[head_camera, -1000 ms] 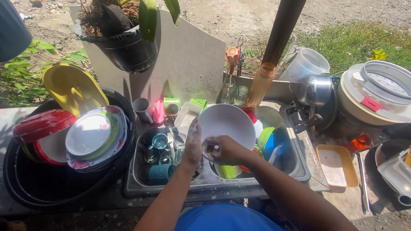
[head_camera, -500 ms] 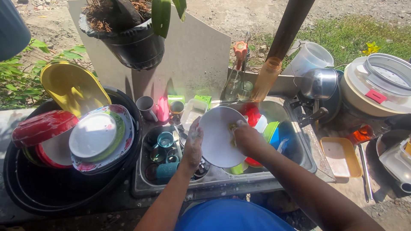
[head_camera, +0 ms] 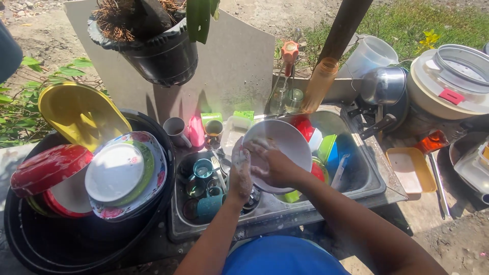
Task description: Washing various bowls, plates, and containers in an outdoor sink with a sponge and soap.
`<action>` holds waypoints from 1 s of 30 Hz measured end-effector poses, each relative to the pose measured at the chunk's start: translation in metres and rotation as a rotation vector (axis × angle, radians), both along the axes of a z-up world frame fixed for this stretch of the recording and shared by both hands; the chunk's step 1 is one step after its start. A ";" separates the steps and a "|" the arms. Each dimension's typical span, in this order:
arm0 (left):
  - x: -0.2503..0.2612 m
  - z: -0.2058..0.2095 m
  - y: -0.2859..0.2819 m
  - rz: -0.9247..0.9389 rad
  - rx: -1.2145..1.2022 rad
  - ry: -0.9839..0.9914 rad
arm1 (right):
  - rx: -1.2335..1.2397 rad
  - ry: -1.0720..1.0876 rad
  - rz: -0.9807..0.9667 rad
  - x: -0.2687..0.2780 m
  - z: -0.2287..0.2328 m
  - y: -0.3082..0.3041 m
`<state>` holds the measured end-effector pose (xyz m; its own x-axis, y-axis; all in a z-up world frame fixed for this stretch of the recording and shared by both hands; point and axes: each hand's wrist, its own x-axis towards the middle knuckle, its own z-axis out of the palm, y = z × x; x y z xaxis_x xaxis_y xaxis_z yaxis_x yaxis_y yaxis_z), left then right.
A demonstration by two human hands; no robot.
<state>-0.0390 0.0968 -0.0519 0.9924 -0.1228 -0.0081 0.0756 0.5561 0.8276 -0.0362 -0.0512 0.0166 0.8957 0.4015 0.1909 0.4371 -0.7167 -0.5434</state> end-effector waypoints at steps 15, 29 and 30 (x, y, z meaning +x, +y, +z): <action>-0.009 0.023 0.014 0.215 0.561 -0.197 | -0.112 0.403 0.039 -0.061 0.025 0.034; -0.032 0.021 0.014 0.048 0.413 -0.115 | -0.098 -0.072 -0.171 -0.003 -0.014 0.010; -0.034 0.015 0.012 0.052 0.433 -0.117 | 0.112 -0.038 -0.210 -0.001 -0.015 0.022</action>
